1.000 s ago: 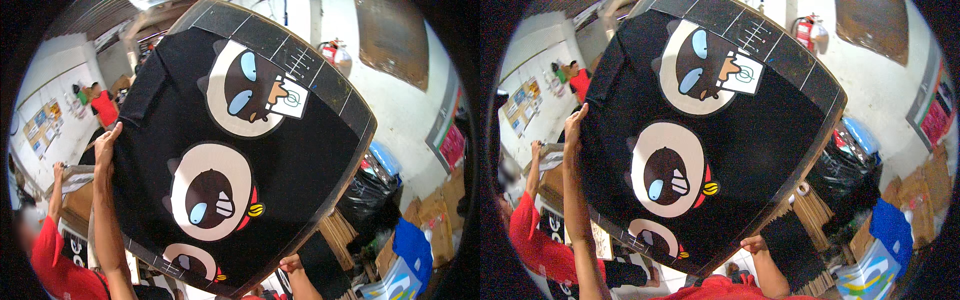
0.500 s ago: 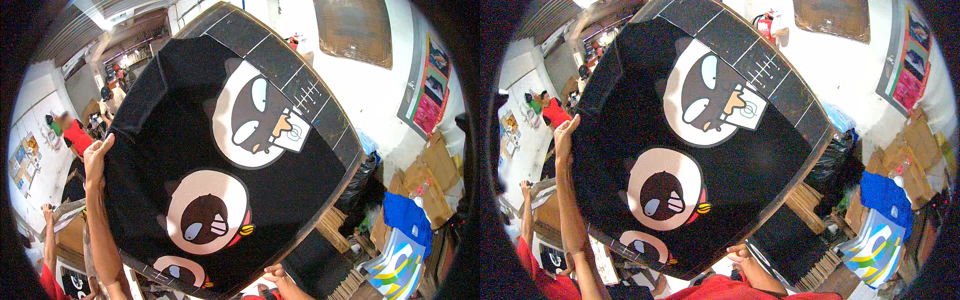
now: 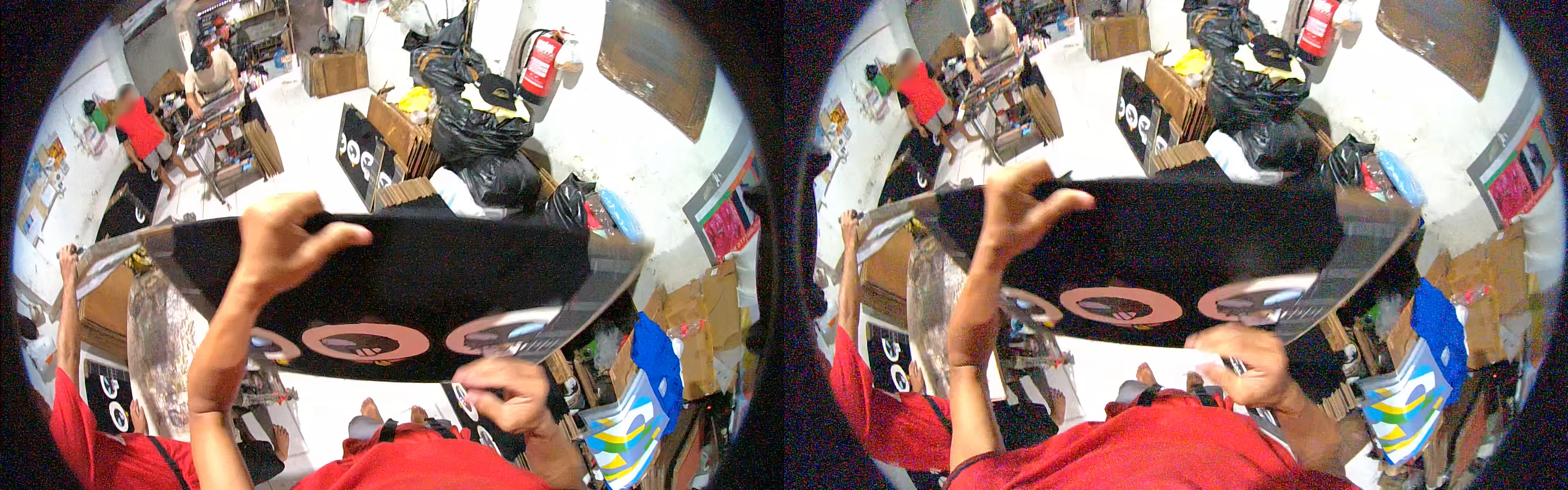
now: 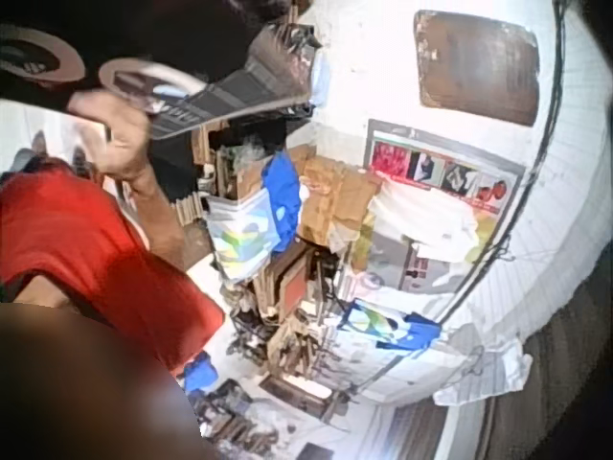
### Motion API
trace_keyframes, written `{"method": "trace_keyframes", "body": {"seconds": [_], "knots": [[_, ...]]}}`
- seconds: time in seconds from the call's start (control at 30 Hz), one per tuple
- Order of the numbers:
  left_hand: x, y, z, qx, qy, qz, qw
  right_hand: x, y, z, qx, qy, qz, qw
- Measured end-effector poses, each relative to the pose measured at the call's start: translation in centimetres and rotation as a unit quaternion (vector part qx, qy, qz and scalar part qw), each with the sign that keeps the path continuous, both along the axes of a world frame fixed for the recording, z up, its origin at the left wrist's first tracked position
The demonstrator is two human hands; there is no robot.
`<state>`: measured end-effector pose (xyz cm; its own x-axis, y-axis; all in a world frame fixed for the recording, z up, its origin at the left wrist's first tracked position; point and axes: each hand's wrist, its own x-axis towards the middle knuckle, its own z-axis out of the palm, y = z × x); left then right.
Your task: The person assists in a screen-printing operation by receiving printed black fabric pieces from a coworker and stacking them on a nearby pile. The person repeatedly picks up each printed piece and places it on the stack.
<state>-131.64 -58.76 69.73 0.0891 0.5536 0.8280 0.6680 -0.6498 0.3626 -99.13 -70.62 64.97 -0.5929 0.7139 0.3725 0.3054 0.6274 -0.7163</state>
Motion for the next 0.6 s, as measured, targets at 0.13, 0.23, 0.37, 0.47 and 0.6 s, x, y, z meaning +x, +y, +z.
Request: {"method": "trace_keyframes", "body": {"seconds": [0.13,0.23,0.37,0.47,0.6], "knots": [[1.8,0.3,-6.1,0.078,0.120,-0.070,0.987,-7.4,4.2,3.1,0.314,-0.168,-0.144,0.923],[1.9,1.6,-10.5,0.083,0.144,-0.136,0.977,-10.2,7.5,0.8,0.067,-0.439,-0.150,0.883],[0.7,4.0,-15.6,0.028,0.178,-0.171,0.969,-12.4,13.4,-5.9,0.003,-0.388,-0.017,0.921],[-0.5,5.1,-18.9,-0.065,0.174,-0.148,0.971,-13.0,15.6,-12.2,-0.023,-0.379,-0.039,0.924],[-1.3,3.6,-25.4,-0.131,-0.012,-0.040,0.991,-13.6,18.5,-19.6,-0.036,-0.386,-0.072,0.919]]}}
